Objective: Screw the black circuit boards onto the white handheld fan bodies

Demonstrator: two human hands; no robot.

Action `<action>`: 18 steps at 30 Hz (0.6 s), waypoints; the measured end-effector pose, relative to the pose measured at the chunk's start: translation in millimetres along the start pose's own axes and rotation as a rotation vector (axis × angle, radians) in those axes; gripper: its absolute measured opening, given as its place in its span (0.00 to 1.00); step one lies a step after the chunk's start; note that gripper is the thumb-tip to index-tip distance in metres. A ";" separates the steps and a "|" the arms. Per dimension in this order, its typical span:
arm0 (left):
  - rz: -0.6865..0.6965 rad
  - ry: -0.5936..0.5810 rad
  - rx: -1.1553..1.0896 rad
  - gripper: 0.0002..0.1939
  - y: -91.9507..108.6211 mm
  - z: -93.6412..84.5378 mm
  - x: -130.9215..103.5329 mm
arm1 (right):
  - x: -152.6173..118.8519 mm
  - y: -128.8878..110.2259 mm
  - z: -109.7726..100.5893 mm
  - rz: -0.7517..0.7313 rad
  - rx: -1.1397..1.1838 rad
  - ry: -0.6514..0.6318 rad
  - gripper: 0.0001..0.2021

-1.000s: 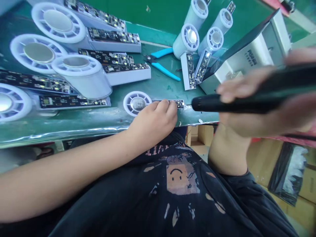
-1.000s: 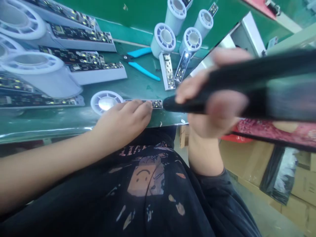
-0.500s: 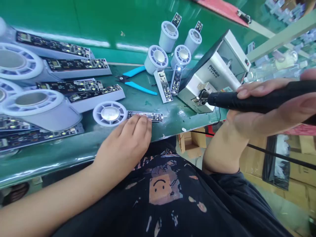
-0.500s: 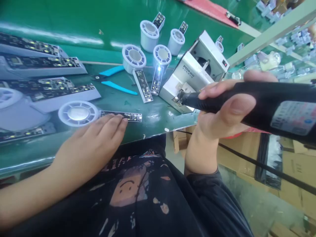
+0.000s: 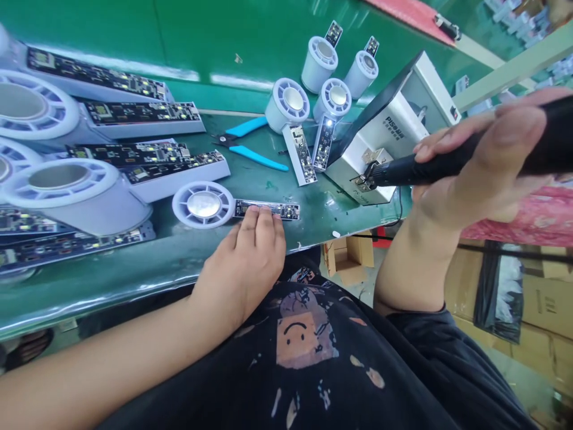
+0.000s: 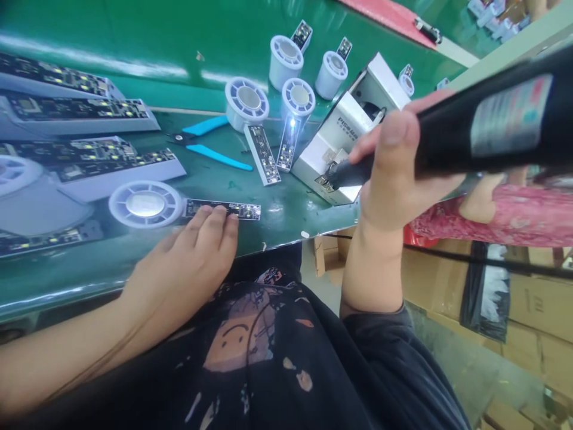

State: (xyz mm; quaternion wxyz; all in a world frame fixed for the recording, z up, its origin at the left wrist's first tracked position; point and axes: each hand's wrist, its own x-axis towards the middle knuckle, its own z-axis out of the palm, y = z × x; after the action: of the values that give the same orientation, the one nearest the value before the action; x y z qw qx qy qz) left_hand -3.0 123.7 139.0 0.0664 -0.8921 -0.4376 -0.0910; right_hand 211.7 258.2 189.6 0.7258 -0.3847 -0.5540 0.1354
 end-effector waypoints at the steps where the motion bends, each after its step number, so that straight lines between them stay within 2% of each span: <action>1: 0.011 0.001 0.013 0.19 -0.5 0.2 0.0 | 4.1 2.1 -1.4 0.050 0.003 -0.015 0.15; 4: 0.024 0.026 0.054 0.19 -0.7 2.7 -1.8 | 9.0 0.7 -3.5 0.230 0.015 -0.083 0.19; 6: 0.026 0.047 0.090 0.19 0.5 5.1 -4.0 | 2.2 -6.2 1.4 0.308 0.006 -0.115 0.22; 11: -0.015 0.028 0.160 0.20 6.6 9.3 -7.3 | -34.6 -33.1 35.8 0.516 0.001 -0.215 0.20; 15: -0.079 0.000 0.141 0.21 11.6 12.0 -7.1 | -49.0 -49.5 64.9 0.576 0.067 -0.253 0.17; 18: -0.115 0.026 0.115 0.21 13.6 13.9 -7.1 | -50.0 -54.1 84.3 0.538 0.164 -0.236 0.13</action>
State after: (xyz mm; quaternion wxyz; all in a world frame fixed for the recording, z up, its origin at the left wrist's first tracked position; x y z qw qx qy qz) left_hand 5.0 112.7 123.4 0.1178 -0.8590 -0.4916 -0.0812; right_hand 105.3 225.4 200.5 0.6232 -0.4395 -0.5000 0.4105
